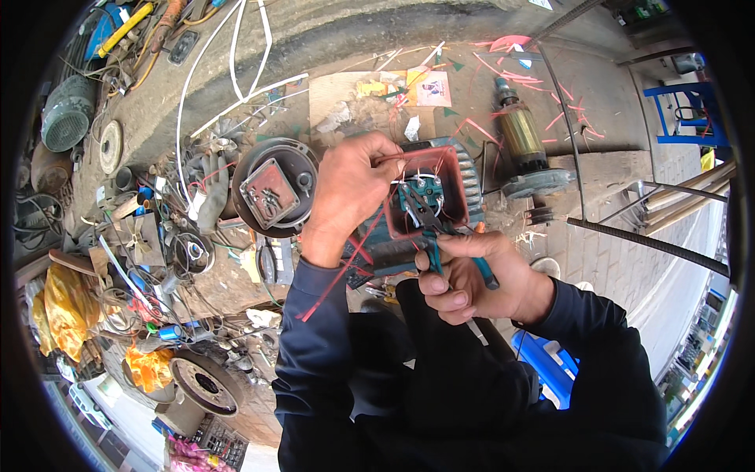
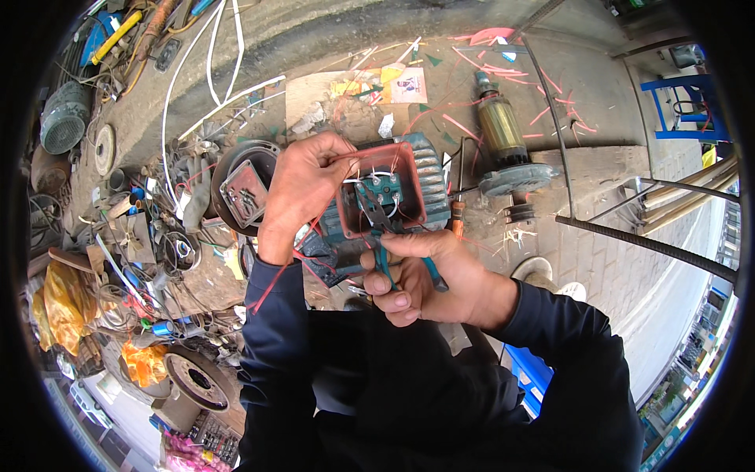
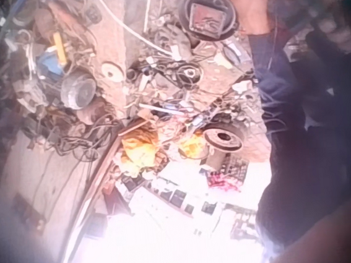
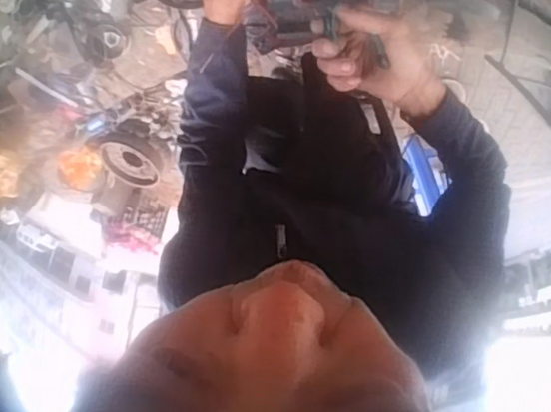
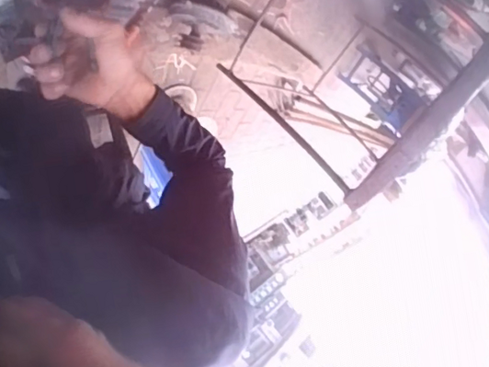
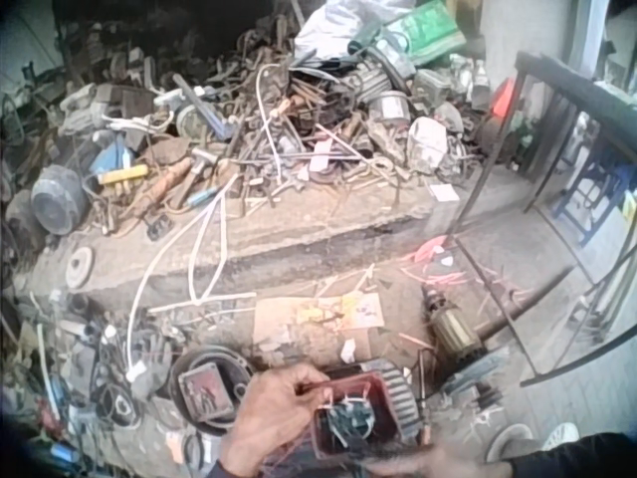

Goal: The person uses pliers to strip and cut wires on a small electronic component mounted on a workbench. They repeatedly adjust the wires and component while working in a cluttered workshop environment.

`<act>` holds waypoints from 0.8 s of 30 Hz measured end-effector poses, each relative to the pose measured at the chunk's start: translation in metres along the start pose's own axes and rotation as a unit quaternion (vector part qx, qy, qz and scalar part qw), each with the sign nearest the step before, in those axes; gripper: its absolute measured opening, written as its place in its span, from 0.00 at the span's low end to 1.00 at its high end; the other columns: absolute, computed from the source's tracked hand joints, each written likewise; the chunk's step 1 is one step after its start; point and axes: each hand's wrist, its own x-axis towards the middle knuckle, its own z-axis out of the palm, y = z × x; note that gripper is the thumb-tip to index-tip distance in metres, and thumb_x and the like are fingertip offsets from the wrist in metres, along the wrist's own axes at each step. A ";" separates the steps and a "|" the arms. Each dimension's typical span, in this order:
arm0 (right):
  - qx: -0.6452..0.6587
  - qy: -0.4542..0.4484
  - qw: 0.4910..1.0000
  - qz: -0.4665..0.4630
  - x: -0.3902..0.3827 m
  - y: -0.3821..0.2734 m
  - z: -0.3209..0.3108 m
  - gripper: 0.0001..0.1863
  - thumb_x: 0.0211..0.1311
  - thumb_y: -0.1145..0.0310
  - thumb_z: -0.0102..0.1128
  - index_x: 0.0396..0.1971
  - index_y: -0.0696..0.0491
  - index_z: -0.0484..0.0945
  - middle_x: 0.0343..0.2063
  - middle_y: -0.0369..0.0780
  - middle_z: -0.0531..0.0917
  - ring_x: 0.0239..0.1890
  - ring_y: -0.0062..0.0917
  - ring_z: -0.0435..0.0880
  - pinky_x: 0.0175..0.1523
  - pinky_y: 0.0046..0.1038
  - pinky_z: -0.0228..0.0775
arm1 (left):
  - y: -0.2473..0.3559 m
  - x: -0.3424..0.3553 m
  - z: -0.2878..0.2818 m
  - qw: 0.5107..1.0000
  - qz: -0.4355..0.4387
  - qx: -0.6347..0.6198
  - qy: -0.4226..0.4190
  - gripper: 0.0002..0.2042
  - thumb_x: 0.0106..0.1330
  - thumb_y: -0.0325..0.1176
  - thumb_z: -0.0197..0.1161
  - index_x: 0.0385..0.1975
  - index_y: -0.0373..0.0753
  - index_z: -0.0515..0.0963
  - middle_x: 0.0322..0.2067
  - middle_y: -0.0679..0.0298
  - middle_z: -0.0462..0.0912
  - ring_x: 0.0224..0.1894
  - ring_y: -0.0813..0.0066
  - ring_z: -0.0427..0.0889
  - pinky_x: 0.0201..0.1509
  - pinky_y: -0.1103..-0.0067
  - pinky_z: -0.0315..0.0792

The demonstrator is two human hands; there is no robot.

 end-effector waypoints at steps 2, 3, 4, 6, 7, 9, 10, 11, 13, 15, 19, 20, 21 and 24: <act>-0.002 -0.006 1.000 -0.005 0.001 0.001 0.001 0.17 0.78 0.52 0.57 0.46 0.51 0.81 0.32 0.36 0.76 0.27 0.24 0.70 0.32 0.28 0.60 | 0.003 0.000 0.000 1.000 -0.009 0.005 0.005 0.04 0.68 0.25 0.72 0.38 0.33 0.86 0.30 0.64 0.90 0.35 0.85 0.83 0.38 0.80 0.78; 0.003 -0.009 1.000 -0.006 0.002 0.002 0.001 0.16 0.77 0.53 0.57 0.46 0.51 0.81 0.32 0.36 0.75 0.27 0.24 0.70 0.31 0.28 0.60 | 0.004 -0.001 0.000 1.000 0.000 0.020 0.009 0.04 0.68 0.25 0.72 0.38 0.33 0.86 0.29 0.64 0.90 0.34 0.85 0.83 0.38 0.79 0.78; 0.007 -0.012 1.000 -0.007 0.003 0.004 0.002 0.15 0.77 0.53 0.58 0.45 0.50 0.80 0.32 0.35 0.75 0.27 0.24 0.70 0.31 0.28 0.60 | 0.005 -0.001 0.000 0.999 0.009 0.032 0.013 0.04 0.67 0.25 0.73 0.37 0.33 0.86 0.29 0.63 0.90 0.33 0.85 0.83 0.38 0.79 0.78; 0.017 -0.014 1.000 -0.016 0.007 0.009 0.005 0.14 0.76 0.54 0.59 0.45 0.49 0.81 0.32 0.35 0.75 0.27 0.23 0.69 0.30 0.27 0.59 | 0.006 0.001 -0.001 0.999 0.017 0.035 0.016 0.04 0.67 0.25 0.73 0.37 0.33 0.87 0.29 0.62 0.90 0.33 0.84 0.84 0.38 0.79 0.78; 0.027 -0.016 0.999 -0.018 0.010 0.012 0.006 0.13 0.76 0.54 0.59 0.44 0.49 0.81 0.31 0.35 0.75 0.27 0.23 0.69 0.30 0.27 0.59 | 0.005 0.001 -0.001 0.999 0.016 0.025 0.013 0.04 0.66 0.26 0.73 0.37 0.33 0.87 0.29 0.61 0.90 0.33 0.83 0.85 0.38 0.78 0.79; 0.034 -0.015 0.999 -0.038 0.015 0.020 0.009 0.12 0.75 0.56 0.59 0.43 0.49 0.81 0.32 0.34 0.75 0.26 0.23 0.69 0.30 0.27 0.59 | 0.004 0.002 -0.001 0.999 0.027 0.018 0.014 0.04 0.66 0.26 0.73 0.37 0.33 0.87 0.30 0.60 0.91 0.32 0.82 0.85 0.38 0.78 0.79; 0.045 -0.017 0.998 -0.046 0.018 0.024 0.010 0.11 0.75 0.56 0.59 0.42 0.48 0.81 0.32 0.34 0.75 0.26 0.23 0.69 0.30 0.26 0.59 | 0.004 0.001 -0.001 0.999 0.038 0.021 0.019 0.05 0.66 0.26 0.73 0.37 0.33 0.87 0.30 0.60 0.91 0.32 0.81 0.86 0.38 0.77 0.79; 0.051 -0.009 0.997 -0.056 0.019 0.027 0.012 0.10 0.74 0.58 0.59 0.41 0.48 0.82 0.32 0.34 0.75 0.26 0.23 0.69 0.30 0.26 0.59 | 0.003 0.000 -0.001 0.998 0.052 0.026 0.025 0.05 0.65 0.26 0.73 0.37 0.34 0.87 0.30 0.60 0.91 0.32 0.80 0.86 0.38 0.77 0.79; 0.057 -0.012 0.995 -0.076 0.025 0.033 0.016 0.10 0.74 0.58 0.60 0.41 0.48 0.81 0.32 0.34 0.75 0.27 0.23 0.70 0.30 0.27 0.59 | 0.002 0.000 0.000 0.999 0.034 0.009 0.019 0.05 0.65 0.26 0.73 0.38 0.34 0.87 0.30 0.60 0.91 0.32 0.81 0.86 0.38 0.77 0.79; 0.070 -0.012 0.993 -0.091 0.031 0.039 0.022 0.09 0.75 0.58 0.59 0.41 0.48 0.81 0.32 0.34 0.75 0.27 0.23 0.71 0.31 0.27 0.60 | 0.001 0.000 0.000 0.999 0.029 0.008 0.020 0.05 0.65 0.26 0.73 0.38 0.34 0.87 0.30 0.60 0.91 0.33 0.82 0.86 0.39 0.78 0.79; 0.103 -0.024 0.984 -0.144 0.049 0.054 0.033 0.09 0.75 0.58 0.58 0.41 0.48 0.79 0.32 0.34 0.75 0.27 0.23 0.71 0.32 0.27 0.61 | -0.001 0.001 0.001 0.999 0.036 0.012 0.020 0.05 0.66 0.26 0.73 0.38 0.33 0.87 0.30 0.61 0.91 0.33 0.83 0.85 0.39 0.79 0.79; 0.114 -0.034 0.980 -0.160 0.055 0.058 0.036 0.09 0.76 0.59 0.58 0.41 0.48 0.78 0.32 0.34 0.75 0.27 0.23 0.72 0.33 0.27 0.61 | -0.002 0.002 0.001 0.999 0.032 0.009 0.018 0.04 0.66 0.25 0.72 0.38 0.33 0.87 0.31 0.61 0.91 0.33 0.84 0.85 0.39 0.80 0.79; 0.129 -0.043 0.976 -0.168 0.058 0.060 0.037 0.09 0.76 0.59 0.57 0.40 0.48 0.78 0.32 0.35 0.76 0.27 0.24 0.72 0.33 0.27 0.62 | -0.003 0.002 0.001 1.000 0.027 -0.003 0.014 0.04 0.67 0.25 0.72 0.38 0.33 0.86 0.31 0.61 0.91 0.33 0.84 0.84 0.39 0.80 0.79; 0.138 -0.034 0.974 -0.176 0.060 0.061 0.039 0.09 0.76 0.58 0.57 0.40 0.49 0.78 0.33 0.35 0.76 0.27 0.25 0.72 0.34 0.28 0.62 | -0.007 0.003 0.002 0.999 0.018 -0.040 0.002 0.05 0.68 0.25 0.72 0.38 0.31 0.86 0.31 0.63 0.91 0.34 0.85 0.84 0.39 0.81 0.79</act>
